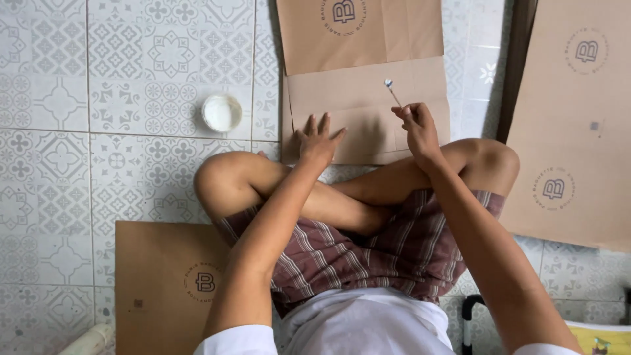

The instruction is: The person sits on the floor and assembles flat paper bags by applying glue to the side seams with a small brush. They fold the paper into a bag shape, press the glued edges together to secure them, and smooth the surface. The process is repeated for multiple bags.

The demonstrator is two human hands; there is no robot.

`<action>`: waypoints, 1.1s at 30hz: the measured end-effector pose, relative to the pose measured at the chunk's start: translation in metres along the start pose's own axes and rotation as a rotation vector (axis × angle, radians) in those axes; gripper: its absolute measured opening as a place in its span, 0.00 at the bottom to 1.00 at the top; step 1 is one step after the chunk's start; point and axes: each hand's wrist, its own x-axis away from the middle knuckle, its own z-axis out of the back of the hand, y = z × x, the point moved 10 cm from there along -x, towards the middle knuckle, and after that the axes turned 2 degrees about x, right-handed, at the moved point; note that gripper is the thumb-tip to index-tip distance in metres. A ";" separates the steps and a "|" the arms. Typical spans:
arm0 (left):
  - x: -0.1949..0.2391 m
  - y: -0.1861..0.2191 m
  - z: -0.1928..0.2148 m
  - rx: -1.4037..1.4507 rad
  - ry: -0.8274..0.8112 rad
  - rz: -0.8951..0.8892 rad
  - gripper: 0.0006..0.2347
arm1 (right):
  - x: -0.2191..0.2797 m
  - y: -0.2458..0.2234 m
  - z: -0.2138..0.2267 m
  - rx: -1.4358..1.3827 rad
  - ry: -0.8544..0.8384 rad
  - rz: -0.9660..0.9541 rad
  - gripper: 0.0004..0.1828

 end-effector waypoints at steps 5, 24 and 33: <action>-0.008 0.010 -0.037 -0.116 -0.011 -0.050 0.41 | 0.004 0.002 -0.001 -0.105 0.056 -0.106 0.17; -0.062 -0.178 0.018 1.108 0.797 0.308 0.23 | -0.054 0.109 -0.009 0.043 0.137 -0.182 0.11; -0.087 -0.190 0.004 1.204 0.735 0.508 0.29 | -0.055 0.111 -0.012 0.077 0.109 -0.216 0.11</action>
